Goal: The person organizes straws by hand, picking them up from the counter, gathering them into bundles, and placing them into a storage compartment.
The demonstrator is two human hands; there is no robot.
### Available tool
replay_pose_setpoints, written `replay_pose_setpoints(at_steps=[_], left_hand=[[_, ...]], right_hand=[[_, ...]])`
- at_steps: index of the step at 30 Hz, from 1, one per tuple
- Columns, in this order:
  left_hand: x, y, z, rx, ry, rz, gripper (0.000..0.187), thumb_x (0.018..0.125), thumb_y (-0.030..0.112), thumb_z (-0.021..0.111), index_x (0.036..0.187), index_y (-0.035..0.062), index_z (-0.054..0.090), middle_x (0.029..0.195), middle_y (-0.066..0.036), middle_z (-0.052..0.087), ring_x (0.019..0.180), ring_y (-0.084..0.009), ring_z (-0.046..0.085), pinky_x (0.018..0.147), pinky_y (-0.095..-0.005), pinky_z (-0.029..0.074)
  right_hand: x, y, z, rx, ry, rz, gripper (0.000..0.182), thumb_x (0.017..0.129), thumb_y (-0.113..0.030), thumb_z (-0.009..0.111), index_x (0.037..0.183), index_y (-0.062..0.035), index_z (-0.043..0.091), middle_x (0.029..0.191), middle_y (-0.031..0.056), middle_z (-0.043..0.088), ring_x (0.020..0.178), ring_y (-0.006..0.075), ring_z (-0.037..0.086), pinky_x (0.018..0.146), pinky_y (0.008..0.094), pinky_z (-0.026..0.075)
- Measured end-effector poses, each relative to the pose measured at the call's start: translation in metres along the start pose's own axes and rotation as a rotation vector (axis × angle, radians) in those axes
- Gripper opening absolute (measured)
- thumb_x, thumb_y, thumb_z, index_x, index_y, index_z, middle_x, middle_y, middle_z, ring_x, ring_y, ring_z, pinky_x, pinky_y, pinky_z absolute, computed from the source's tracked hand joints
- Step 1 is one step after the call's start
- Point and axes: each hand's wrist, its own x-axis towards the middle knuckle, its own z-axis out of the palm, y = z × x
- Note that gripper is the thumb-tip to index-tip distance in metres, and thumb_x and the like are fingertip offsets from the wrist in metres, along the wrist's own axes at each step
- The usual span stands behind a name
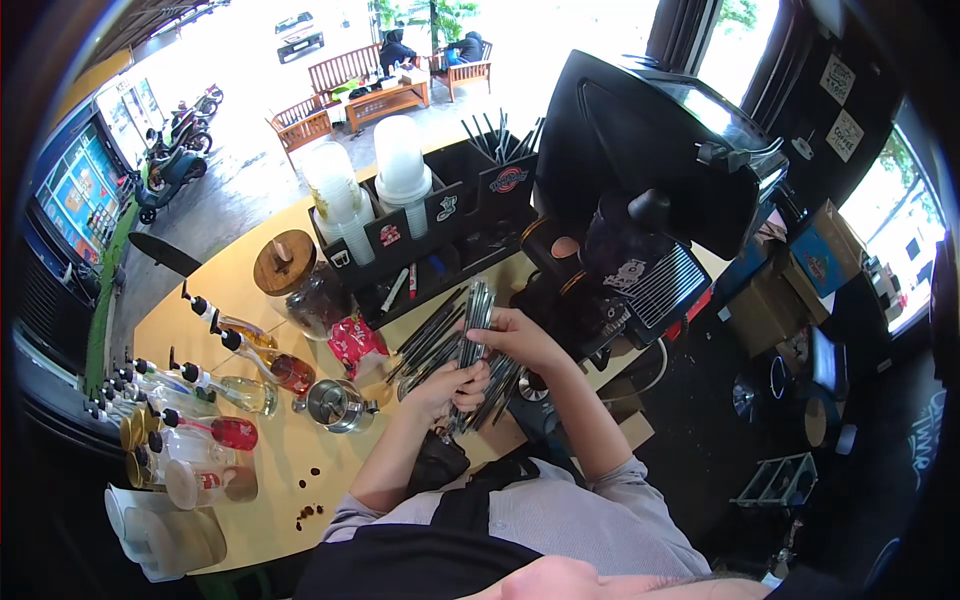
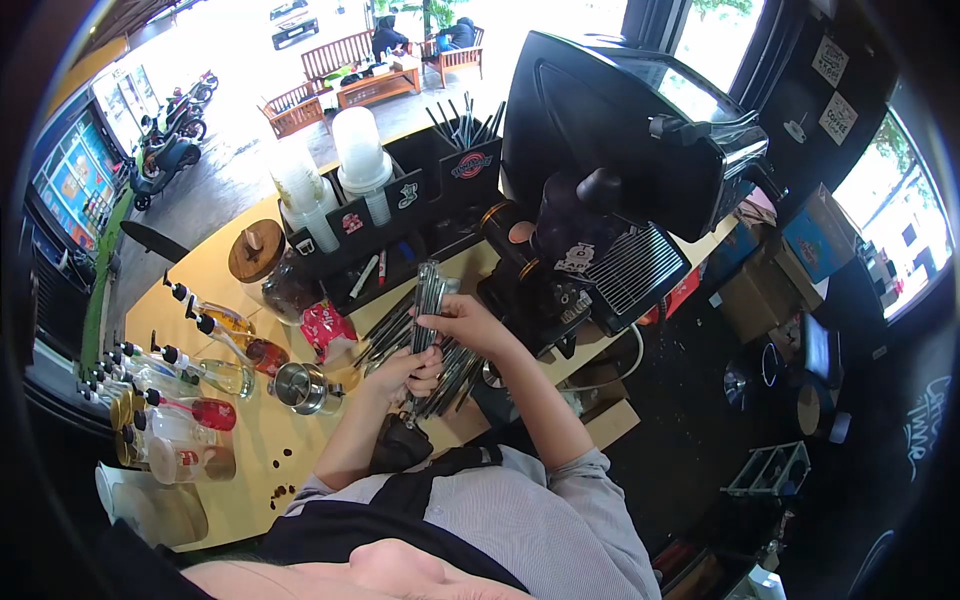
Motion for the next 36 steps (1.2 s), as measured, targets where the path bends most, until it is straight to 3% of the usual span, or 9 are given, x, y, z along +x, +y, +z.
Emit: replay_pose_setpoints(at_steps=[11, 13, 14, 19, 22, 26, 28, 31, 36], left_hand=[[0.027, 0.038, 0.008, 0.044, -0.049, 0.044, 0.023, 0.099, 0.027, 0.05, 0.084, 0.0098, 0.047, 0.06, 0.006, 0.032, 0.048, -0.005, 0.031, 0.043, -0.0215, 0.023], [0.036, 0.038, 0.021, 0.372, 0.309, 0.296, 0.021, 0.099, 0.027, 0.051, 0.089, 0.008, 0.049, 0.064, 0.004, 0.041, 0.052, -0.0052, 0.038, 0.046, -0.0211, 0.03], [0.038, 0.04, 0.02, 0.574, 0.348, 0.396, 0.022, 0.098, 0.026, 0.053, 0.097, 0.004, 0.052, 0.07, -0.001, 0.053, 0.059, -0.0077, 0.049, 0.055, -0.0222, 0.039], [0.045, 0.046, 0.001, 1.152, 0.62, 0.507, 0.04, 0.093, 0.026, 0.059, 0.121, -0.0008, 0.049, 0.095, -0.012, 0.065, 0.084, -0.0213, 0.063, 0.081, -0.0324, 0.048], [0.04, 0.061, 0.018, 1.379, 0.869, 0.776, 0.048, 0.093, 0.024, 0.054, 0.133, 0.0008, 0.041, 0.135, -0.02, 0.047, 0.124, -0.0319, 0.047, 0.104, -0.0408, 0.035], [0.043, 0.077, 0.021, 1.517, 0.974, 0.997, 0.052, 0.096, 0.021, 0.044, 0.142, -0.0008, 0.032, 0.147, -0.018, 0.034, 0.141, -0.0358, 0.022, 0.115, -0.0457, 0.015], [0.043, 0.083, 0.028, 1.548, 0.984, 1.02, 0.054, 0.096, 0.023, 0.043, 0.143, -0.0007, 0.03, 0.148, -0.018, 0.033, 0.142, -0.0354, 0.021, 0.115, -0.0473, 0.015], [0.045, 0.09, 0.038, 1.648, 1.02, 1.02, 0.057, 0.096, 0.026, 0.042, 0.144, -0.0006, 0.028, 0.149, -0.017, 0.031, 0.143, -0.035, 0.019, 0.114, -0.0511, 0.014], [0.051, 0.098, 0.044, 1.794, 1.063, 0.942, 0.063, 0.093, 0.031, 0.046, 0.145, -0.0009, 0.027, 0.15, -0.016, 0.03, 0.143, -0.036, 0.016, 0.113, -0.0553, 0.013]], right_hand=[[0.028, -0.037, -0.02, -0.095, -0.05, -0.09, 0.018, 0.088, -0.015, 0.068, 0.097, 0.0008, 0.067, 0.085, 0.0026, 0.069, 0.077, 0.0061, 0.06, 0.069, 0.023, 0.048], [0.035, -0.041, -0.026, -0.259, -0.03, -0.128, 0.018, 0.088, -0.015, 0.068, 0.096, 0.0008, 0.067, 0.082, 0.0025, 0.068, 0.074, 0.0061, 0.06, 0.066, 0.0234, 0.048], [0.037, -0.043, -0.029, -0.279, -0.007, -0.05, 0.018, 0.089, -0.015, 0.067, 0.095, 0.0018, 0.066, 0.081, 0.0031, 0.068, 0.07, 0.0065, 0.06, 0.063, 0.0234, 0.049], [0.056, -0.054, -0.038, -0.464, 0.211, -0.261, 0.017, 0.087, -0.013, 0.069, 0.094, 0.0024, 0.067, 0.079, 0.0032, 0.068, 0.066, 0.0073, 0.06, 0.058, 0.023, 0.049], [0.058, -0.095, -0.031, -0.44, 0.418, -0.352, 0.02, 0.084, -0.016, 0.073, 0.094, 0.0015, 0.069, 0.078, 0.0046, 0.069, 0.065, 0.0088, 0.063, 0.056, 0.0225, 0.049], [0.08, -0.127, -0.03, -0.447, 0.608, -0.492, 0.021, 0.084, -0.016, 0.073, 0.091, 0.0033, 0.068, 0.075, 0.0058, 0.069, 0.061, 0.0085, 0.063, 0.054, 0.023, 0.048], [0.093, -0.138, -0.034, -0.659, 1.006, -0.807, 0.015, 0.084, -0.013, 0.071, 0.079, 0.0011, 0.065, 0.065, 0.0104, 0.063, 0.053, 0.0188, 0.06, 0.049, 0.0326, 0.045], [0.115, -0.146, -0.052, -0.802, 1.187, -1.04, 0.016, 0.084, -0.011, 0.069, 0.074, 0.0002, 0.062, 0.064, 0.0133, 0.058, 0.054, 0.0277, 0.057, 0.051, 0.0386, 0.043], [0.138, -0.143, -0.067, -1.096, 1.274, -1.051, 0.012, 0.083, -0.007, 0.066, 0.076, -0.0003, 0.059, 0.068, 0.0142, 0.058, 0.065, 0.033, 0.056, 0.058, 0.0433, 0.044]])
